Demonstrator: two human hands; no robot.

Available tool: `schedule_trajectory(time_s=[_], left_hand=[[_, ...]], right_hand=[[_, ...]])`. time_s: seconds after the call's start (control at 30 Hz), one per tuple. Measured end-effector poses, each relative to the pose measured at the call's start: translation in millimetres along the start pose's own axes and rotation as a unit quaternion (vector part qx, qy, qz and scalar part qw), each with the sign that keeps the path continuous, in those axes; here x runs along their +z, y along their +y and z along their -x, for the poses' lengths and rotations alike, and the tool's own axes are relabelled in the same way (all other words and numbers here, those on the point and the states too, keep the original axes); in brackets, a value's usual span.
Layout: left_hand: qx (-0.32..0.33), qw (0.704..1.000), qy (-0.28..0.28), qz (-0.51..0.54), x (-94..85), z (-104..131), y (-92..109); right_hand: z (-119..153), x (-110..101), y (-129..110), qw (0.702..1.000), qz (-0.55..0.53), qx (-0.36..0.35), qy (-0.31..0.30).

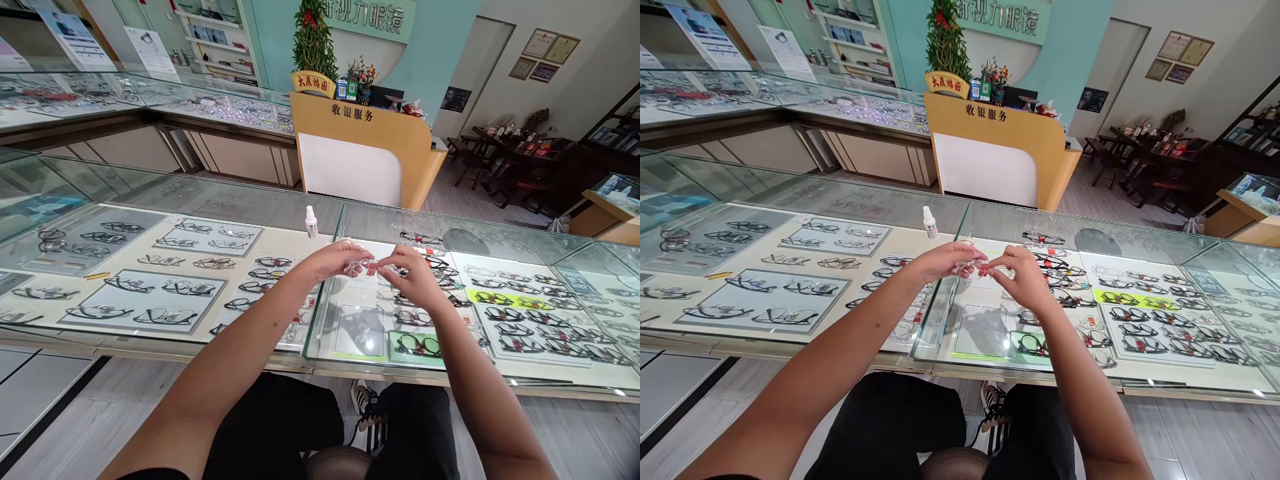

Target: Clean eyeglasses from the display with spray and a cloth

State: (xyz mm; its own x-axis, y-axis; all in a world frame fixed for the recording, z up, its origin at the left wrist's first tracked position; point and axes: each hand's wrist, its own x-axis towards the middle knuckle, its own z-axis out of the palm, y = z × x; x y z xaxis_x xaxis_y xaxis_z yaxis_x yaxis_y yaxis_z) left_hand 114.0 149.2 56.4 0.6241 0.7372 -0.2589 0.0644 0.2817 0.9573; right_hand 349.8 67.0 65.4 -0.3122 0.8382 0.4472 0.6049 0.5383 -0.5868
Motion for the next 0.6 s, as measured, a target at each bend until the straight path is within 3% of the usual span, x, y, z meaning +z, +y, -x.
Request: schedule_trajectory(time_s=[0.07,0.17,0.3,0.4,0.5,0.6], left_hand=[[0.037,0.999,0.028,0.013,1.4,-1.8,-1.5],[0.114,0.993,0.042,-0.009,9.3,-6.3,-5.7],[0.159,0.987,0.019,0.013,22.7,-14.3,-14.5],[0.156,0.986,0.028,0.046,26.5,-18.0,-20.5],[0.136,0.987,0.018,0.085,26.1,-17.1,-22.0],[0.106,0.985,-0.013,0.133,25.0,-13.8,-20.1]], right_hand=[[-0.9,0.7,3.1,0.992,-0.087,0.071,0.05],[-3.2,4.1,10.3,0.943,-0.256,0.186,0.105],[-6.8,12.8,13.3,0.854,-0.426,0.288,0.082],[-8.5,19.0,9.4,0.816,-0.482,0.316,0.055],[-8.4,21.5,6.7,0.813,-0.49,0.313,0.042],[-6.9,19.3,6.9,0.851,-0.444,0.271,0.066]])
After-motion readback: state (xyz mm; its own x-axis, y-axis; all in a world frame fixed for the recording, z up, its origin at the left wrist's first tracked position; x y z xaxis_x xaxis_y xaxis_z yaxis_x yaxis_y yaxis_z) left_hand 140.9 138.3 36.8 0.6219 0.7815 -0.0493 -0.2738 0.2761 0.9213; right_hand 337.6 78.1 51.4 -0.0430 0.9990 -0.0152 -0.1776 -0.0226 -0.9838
